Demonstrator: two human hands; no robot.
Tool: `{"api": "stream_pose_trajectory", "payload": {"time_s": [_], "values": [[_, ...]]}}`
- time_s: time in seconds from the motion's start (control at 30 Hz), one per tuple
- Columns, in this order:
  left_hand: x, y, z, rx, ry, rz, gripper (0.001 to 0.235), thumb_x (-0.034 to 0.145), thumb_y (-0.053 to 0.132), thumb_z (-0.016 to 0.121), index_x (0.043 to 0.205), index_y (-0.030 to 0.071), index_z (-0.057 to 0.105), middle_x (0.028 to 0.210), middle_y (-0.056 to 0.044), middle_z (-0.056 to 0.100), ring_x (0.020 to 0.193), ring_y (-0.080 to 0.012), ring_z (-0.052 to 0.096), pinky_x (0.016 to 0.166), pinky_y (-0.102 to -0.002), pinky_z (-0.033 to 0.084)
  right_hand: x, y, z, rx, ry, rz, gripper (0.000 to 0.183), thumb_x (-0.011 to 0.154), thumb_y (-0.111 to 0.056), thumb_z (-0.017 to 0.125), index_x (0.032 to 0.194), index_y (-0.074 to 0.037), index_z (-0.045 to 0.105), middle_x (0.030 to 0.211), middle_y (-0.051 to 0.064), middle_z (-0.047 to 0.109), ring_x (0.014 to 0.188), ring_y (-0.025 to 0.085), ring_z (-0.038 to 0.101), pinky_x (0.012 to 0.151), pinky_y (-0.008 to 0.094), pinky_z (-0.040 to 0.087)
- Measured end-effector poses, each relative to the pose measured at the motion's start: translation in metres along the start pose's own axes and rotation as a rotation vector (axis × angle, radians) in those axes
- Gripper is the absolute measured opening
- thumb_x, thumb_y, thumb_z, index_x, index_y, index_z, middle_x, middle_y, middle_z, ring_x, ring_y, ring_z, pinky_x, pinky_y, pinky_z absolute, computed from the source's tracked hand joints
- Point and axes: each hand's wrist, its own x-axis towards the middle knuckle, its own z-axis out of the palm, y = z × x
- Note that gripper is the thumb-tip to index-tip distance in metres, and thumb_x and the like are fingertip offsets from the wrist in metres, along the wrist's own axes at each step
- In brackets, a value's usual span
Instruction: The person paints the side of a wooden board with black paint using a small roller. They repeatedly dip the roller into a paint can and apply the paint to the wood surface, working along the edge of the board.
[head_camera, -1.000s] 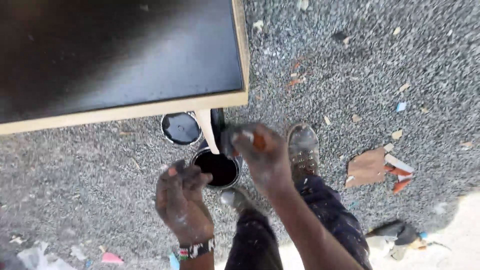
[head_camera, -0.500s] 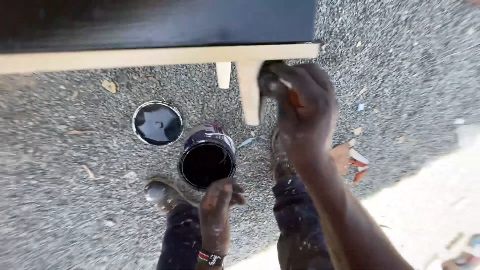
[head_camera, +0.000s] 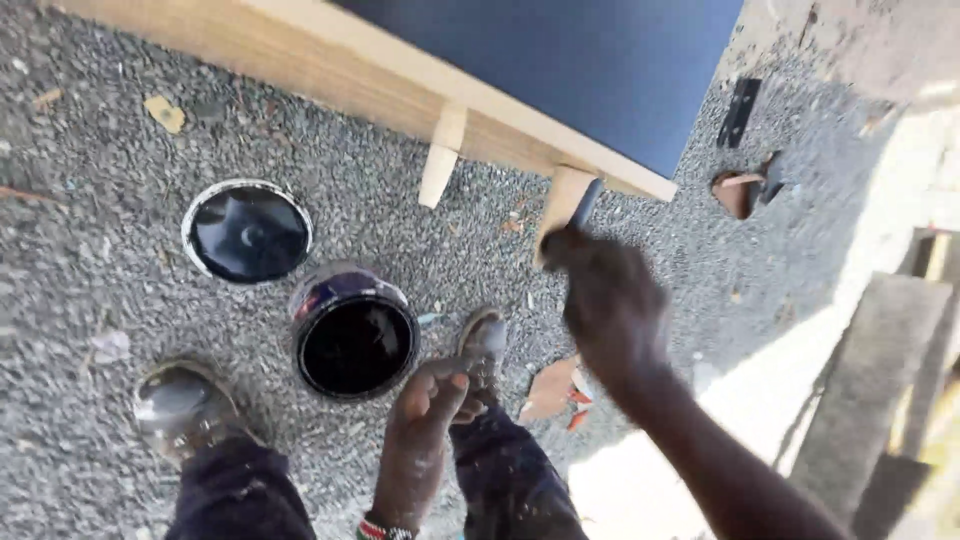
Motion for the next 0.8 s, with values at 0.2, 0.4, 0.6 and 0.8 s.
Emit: {"api": "stream_pose_trajectory", "payload": {"time_s": [0.2, 0.4, 0.6, 0.8], "values": [[-0.01, 0.012, -0.008, -0.008, -0.041, 0.079, 0.048, 0.104, 0.045, 0.073, 0.134, 0.012, 0.09, 0.116, -0.009, 0.09, 0.087, -0.0214, 0.082, 0.09, -0.039, 0.064, 0.019, -0.015, -0.006, -0.374, -0.128, 0.019, 0.052, 0.102, 0.013, 0.071, 0.142, -0.02, 0.078, 0.12, 0.015, 0.079, 0.097, 0.034, 0.077, 0.043, 0.039, 0.052], [-0.011, 0.001, -0.015, -0.07, -0.02, 0.007, 0.039, 0.109, 0.032, 0.071, 0.136, 0.009, 0.085, 0.114, -0.01, 0.085, 0.091, -0.0234, 0.081, 0.092, -0.041, 0.066, 0.064, 0.0, -0.027, -0.537, -0.066, -0.175, 0.034, 0.093, -0.01, 0.088, 0.124, -0.025, 0.085, 0.108, 0.007, 0.066, 0.081, 0.029, 0.072, 0.046, 0.043, 0.054], [-0.01, 0.004, -0.011, -0.122, -0.015, -0.07, 0.044, 0.105, 0.037, 0.072, 0.137, 0.01, 0.083, 0.139, -0.017, 0.091, 0.093, -0.0238, 0.083, 0.095, -0.04, 0.069, 0.054, -0.014, -0.02, -0.517, -0.337, -0.332, 0.028, 0.108, 0.001, 0.079, 0.135, -0.006, 0.08, 0.111, 0.021, 0.083, 0.076, 0.029, 0.087, 0.045, 0.04, 0.073], [-0.015, -0.001, -0.012, -0.014, -0.081, 0.104, 0.032, 0.11, 0.035, 0.068, 0.128, 0.012, 0.081, 0.145, -0.008, 0.087, 0.084, -0.0211, 0.086, 0.08, -0.036, 0.066, 0.081, -0.013, 0.021, -1.105, -0.232, -0.355, 0.004, 0.083, -0.021, 0.083, 0.087, -0.021, 0.082, 0.098, 0.006, 0.069, 0.071, 0.017, 0.067, 0.039, 0.037, 0.056]]}}
